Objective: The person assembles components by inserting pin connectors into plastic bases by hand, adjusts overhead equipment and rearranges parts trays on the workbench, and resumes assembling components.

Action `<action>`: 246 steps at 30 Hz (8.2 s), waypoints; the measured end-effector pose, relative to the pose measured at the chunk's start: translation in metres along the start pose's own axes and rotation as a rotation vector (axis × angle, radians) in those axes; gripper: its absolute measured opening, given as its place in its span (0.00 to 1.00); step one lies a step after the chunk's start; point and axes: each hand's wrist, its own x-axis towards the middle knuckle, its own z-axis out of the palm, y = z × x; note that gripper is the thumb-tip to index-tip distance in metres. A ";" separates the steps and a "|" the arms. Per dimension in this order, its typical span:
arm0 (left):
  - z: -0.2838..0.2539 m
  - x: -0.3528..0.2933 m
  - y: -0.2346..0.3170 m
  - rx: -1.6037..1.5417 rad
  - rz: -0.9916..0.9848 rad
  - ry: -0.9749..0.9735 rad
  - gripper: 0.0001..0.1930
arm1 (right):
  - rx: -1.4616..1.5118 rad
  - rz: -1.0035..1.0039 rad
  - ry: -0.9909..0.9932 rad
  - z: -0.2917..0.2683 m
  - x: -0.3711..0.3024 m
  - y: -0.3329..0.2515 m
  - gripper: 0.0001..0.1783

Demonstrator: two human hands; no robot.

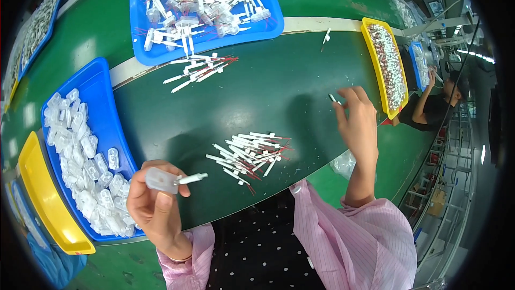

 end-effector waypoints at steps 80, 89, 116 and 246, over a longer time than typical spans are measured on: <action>0.032 -0.020 0.013 0.340 0.146 -0.124 0.18 | 0.775 -0.862 -0.335 -0.031 0.017 -0.111 0.07; 0.033 -0.022 0.000 0.287 0.174 -0.059 0.16 | 0.781 -0.798 -0.341 -0.024 0.012 -0.123 0.06; 0.025 -0.013 -0.008 0.370 0.354 -0.047 0.14 | 0.744 -0.940 0.102 -0.002 -0.009 -0.150 0.11; 0.029 -0.016 0.016 -0.075 -0.011 0.073 0.16 | 0.768 -0.871 0.046 -0.018 0.010 -0.133 0.12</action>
